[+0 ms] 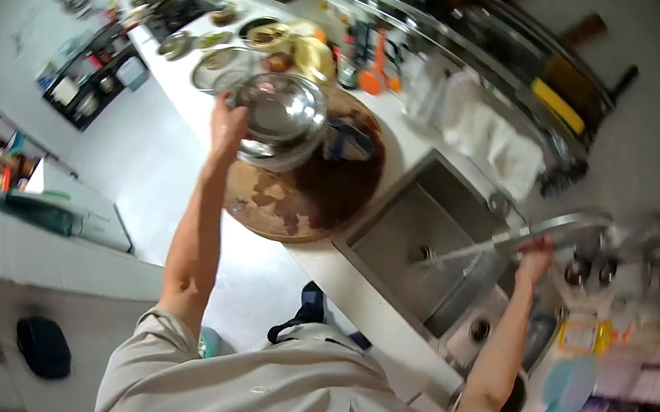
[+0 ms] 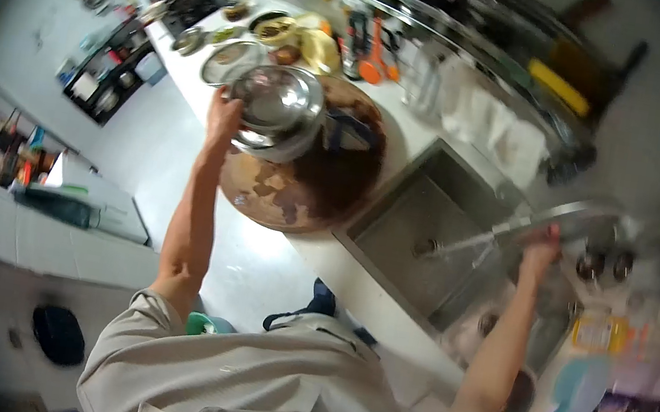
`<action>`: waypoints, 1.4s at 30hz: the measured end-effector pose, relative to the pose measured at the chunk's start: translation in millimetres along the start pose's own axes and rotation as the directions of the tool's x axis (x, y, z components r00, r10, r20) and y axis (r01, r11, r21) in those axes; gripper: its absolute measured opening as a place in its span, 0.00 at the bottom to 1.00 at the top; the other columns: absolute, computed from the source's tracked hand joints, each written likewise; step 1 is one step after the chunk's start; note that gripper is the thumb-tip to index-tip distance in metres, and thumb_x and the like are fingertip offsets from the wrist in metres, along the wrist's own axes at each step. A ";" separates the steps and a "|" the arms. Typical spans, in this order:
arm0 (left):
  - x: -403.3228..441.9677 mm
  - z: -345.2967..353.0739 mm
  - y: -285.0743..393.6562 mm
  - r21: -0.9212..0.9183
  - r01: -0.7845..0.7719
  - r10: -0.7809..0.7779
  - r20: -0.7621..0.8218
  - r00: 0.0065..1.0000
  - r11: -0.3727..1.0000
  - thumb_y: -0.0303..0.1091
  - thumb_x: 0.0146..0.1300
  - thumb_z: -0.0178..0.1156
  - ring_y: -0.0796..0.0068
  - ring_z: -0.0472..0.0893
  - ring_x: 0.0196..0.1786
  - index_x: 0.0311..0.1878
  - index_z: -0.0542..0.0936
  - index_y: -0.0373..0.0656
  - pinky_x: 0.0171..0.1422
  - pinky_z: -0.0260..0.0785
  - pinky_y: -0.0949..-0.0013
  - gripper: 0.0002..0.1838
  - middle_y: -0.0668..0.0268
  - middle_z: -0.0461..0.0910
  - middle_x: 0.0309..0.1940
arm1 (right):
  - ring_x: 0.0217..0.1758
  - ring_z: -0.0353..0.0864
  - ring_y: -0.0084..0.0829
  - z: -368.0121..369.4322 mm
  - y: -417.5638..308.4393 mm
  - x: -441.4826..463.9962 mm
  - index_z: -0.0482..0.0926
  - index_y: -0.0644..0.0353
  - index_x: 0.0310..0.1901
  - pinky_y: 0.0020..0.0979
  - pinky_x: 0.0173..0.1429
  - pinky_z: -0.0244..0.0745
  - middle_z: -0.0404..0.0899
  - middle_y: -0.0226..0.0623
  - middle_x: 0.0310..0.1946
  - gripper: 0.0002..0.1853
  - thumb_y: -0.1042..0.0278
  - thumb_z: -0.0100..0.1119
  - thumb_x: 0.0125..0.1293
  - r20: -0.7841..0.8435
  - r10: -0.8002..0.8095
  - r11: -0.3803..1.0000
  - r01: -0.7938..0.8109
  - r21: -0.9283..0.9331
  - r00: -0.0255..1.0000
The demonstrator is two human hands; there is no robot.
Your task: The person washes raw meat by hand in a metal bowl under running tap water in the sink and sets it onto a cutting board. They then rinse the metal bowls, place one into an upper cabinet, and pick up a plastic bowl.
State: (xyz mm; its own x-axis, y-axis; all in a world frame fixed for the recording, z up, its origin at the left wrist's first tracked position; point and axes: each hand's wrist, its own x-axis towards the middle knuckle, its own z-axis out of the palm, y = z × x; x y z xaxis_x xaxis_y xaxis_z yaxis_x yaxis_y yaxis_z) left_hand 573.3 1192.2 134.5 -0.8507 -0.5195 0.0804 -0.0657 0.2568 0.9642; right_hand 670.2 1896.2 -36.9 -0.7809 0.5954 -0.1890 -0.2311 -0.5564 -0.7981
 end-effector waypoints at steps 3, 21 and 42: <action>24.3 -6.5 -21.2 0.384 -0.256 0.261 0.039 0.964 0.887 0.30 0.52 0.57 0.64 0.81 0.29 0.59 0.75 0.30 0.43 0.73 0.62 0.29 0.49 0.82 0.31 | 0.40 0.79 0.26 28.6 -13.7 -73.1 0.78 0.62 0.53 0.30 0.47 0.74 0.80 0.33 0.41 0.13 0.68 0.50 0.73 0.156 -0.306 0.514 0.301 -0.804 0.939; -68.7 99.9 14.9 0.331 -0.742 0.741 0.158 0.653 0.583 0.39 0.64 0.67 0.63 0.81 0.46 0.57 0.79 0.41 0.42 0.78 0.66 0.21 0.54 0.75 0.51 | 0.55 0.78 0.53 -158.3 -174.0 -324.4 0.78 0.64 0.54 0.45 0.59 0.73 0.77 0.53 0.54 0.21 0.60 0.62 0.63 -0.049 -0.371 -0.324 -0.179 -0.929 0.927; -438.1 206.8 -44.3 0.207 -0.150 -0.247 0.906 -0.344 0.967 0.63 0.63 0.61 0.59 0.76 0.63 0.69 0.67 0.35 0.61 0.73 0.59 0.44 0.51 0.72 0.65 | 0.22 0.73 0.24 -269.5 -87.9 -447.6 0.81 0.62 0.34 0.27 0.25 0.66 0.77 0.29 0.24 0.10 0.63 0.63 0.58 -0.593 0.137 0.693 -0.505 -0.515 0.793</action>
State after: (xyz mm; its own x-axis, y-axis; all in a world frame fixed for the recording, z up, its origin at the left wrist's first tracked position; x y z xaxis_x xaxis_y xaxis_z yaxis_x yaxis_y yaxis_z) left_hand 841.0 1577.0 4.4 -0.1635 0.8535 -0.4947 -0.0438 0.4947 0.8680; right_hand 1196.5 1834.8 -36.4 -0.3069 0.7397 -0.5988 0.5326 -0.3880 -0.7522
